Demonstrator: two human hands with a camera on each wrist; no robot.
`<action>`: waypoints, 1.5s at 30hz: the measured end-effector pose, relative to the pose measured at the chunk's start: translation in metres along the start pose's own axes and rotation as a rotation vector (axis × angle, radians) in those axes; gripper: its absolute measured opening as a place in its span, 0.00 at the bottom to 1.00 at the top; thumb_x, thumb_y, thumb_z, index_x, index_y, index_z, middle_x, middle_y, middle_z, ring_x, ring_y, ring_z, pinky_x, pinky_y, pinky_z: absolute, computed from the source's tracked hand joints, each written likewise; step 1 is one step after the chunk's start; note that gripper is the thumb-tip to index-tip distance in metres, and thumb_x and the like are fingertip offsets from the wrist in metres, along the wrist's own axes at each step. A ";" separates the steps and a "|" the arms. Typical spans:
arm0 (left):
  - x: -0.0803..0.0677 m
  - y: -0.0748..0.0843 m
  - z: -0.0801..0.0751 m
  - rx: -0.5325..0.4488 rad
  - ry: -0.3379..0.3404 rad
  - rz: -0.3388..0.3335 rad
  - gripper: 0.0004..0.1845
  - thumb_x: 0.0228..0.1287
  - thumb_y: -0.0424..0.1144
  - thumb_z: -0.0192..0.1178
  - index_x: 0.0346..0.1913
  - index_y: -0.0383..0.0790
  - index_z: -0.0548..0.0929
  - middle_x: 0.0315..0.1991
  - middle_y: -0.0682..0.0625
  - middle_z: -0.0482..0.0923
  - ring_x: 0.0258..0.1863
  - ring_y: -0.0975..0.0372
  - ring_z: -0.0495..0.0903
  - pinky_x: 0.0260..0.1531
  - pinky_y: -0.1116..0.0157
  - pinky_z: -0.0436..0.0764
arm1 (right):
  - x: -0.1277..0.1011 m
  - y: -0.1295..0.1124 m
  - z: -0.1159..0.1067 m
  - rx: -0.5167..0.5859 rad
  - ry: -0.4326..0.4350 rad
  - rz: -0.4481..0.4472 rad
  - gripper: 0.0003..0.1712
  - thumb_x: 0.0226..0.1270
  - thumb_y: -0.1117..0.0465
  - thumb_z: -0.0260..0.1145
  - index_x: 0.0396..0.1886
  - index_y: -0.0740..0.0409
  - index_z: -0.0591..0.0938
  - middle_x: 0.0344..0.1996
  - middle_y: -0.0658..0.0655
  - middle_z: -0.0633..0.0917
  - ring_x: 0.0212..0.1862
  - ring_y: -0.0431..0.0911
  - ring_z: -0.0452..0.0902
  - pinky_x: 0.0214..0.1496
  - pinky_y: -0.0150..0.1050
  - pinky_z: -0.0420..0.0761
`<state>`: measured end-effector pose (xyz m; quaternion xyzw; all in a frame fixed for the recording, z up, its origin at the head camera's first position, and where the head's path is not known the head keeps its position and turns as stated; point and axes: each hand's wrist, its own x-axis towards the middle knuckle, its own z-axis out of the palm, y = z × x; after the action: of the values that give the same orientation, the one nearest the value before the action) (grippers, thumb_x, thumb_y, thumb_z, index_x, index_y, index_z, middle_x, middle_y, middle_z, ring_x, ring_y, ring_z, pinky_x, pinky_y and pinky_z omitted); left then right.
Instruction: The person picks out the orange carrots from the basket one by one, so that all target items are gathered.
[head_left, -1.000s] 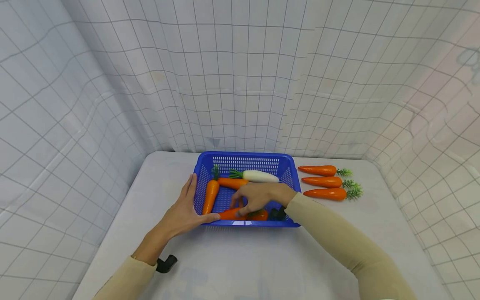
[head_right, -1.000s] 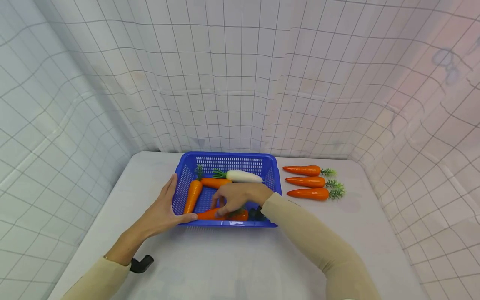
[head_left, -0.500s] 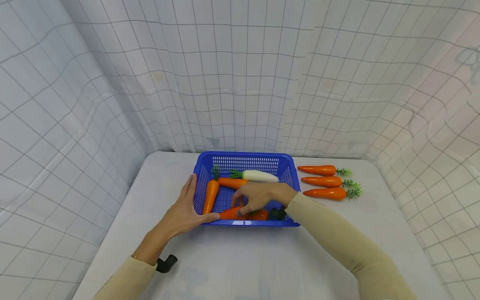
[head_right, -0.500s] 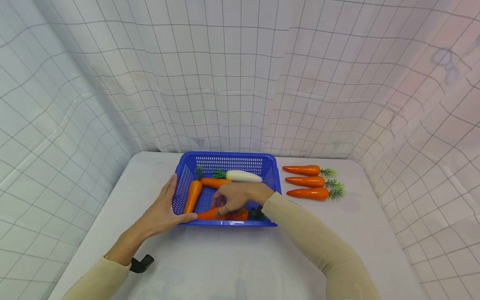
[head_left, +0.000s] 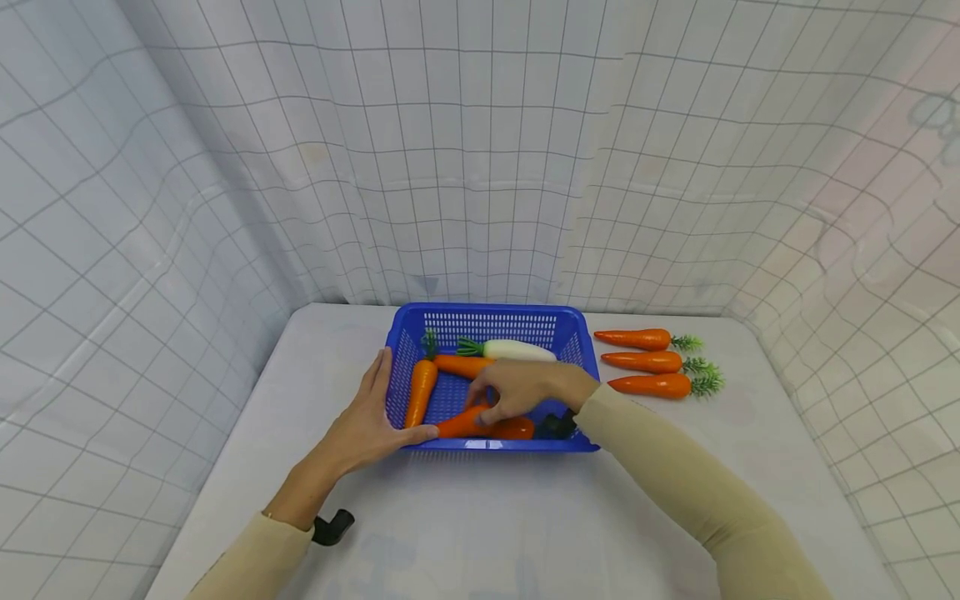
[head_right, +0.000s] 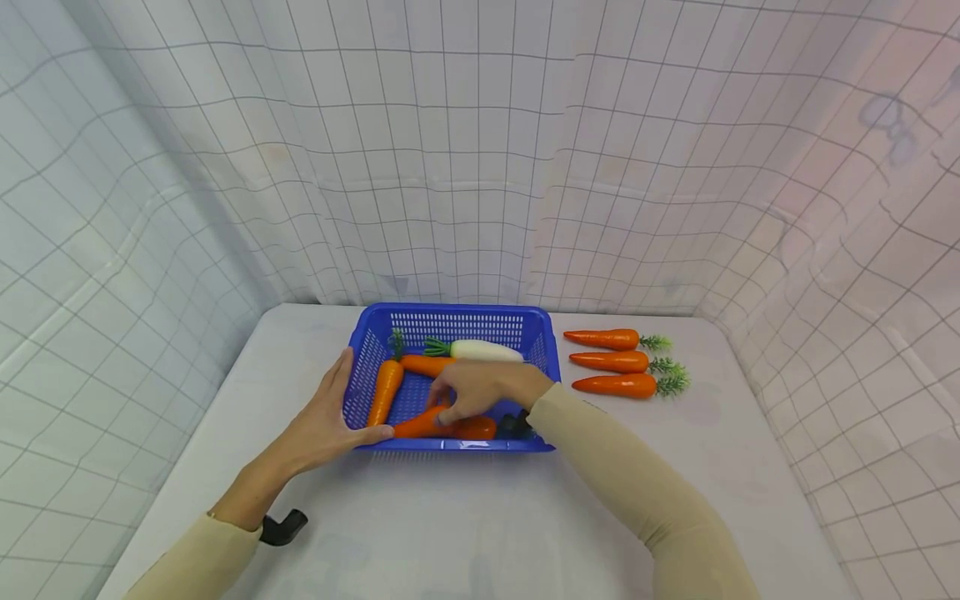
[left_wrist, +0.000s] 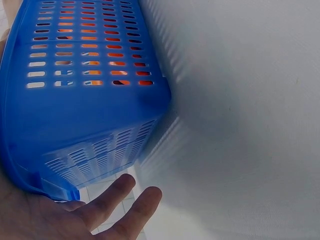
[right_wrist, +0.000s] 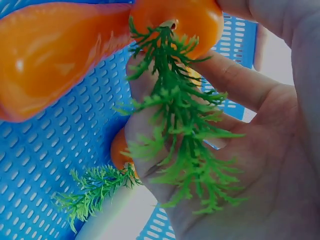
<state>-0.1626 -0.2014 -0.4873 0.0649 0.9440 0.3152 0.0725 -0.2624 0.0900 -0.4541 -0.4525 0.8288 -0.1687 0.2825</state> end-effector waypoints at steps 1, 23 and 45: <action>0.000 0.000 0.000 0.000 0.000 0.001 0.79 0.51 0.80 0.69 0.87 0.55 0.24 0.90 0.41 0.30 0.85 0.33 0.52 0.73 0.29 0.67 | -0.001 0.000 0.000 -0.001 0.007 0.006 0.21 0.75 0.44 0.70 0.62 0.44 0.88 0.49 0.41 0.87 0.48 0.41 0.80 0.55 0.33 0.84; 0.003 -0.002 0.001 0.015 0.009 -0.003 0.80 0.49 0.81 0.69 0.87 0.54 0.24 0.90 0.41 0.28 0.86 0.34 0.49 0.73 0.30 0.65 | -0.041 0.015 -0.015 0.059 0.140 0.037 0.21 0.74 0.46 0.71 0.62 0.45 0.89 0.54 0.43 0.85 0.51 0.38 0.82 0.61 0.38 0.87; 0.002 -0.003 0.002 0.021 0.014 0.007 0.79 0.50 0.81 0.69 0.87 0.54 0.24 0.90 0.43 0.25 0.86 0.33 0.48 0.72 0.29 0.66 | -0.109 0.037 -0.027 0.147 0.314 0.105 0.17 0.74 0.48 0.72 0.60 0.37 0.87 0.49 0.43 0.83 0.53 0.43 0.82 0.61 0.48 0.89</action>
<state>-0.1648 -0.2023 -0.4914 0.0668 0.9476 0.3057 0.0640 -0.2564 0.2026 -0.4188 -0.3550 0.8706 -0.2826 0.1902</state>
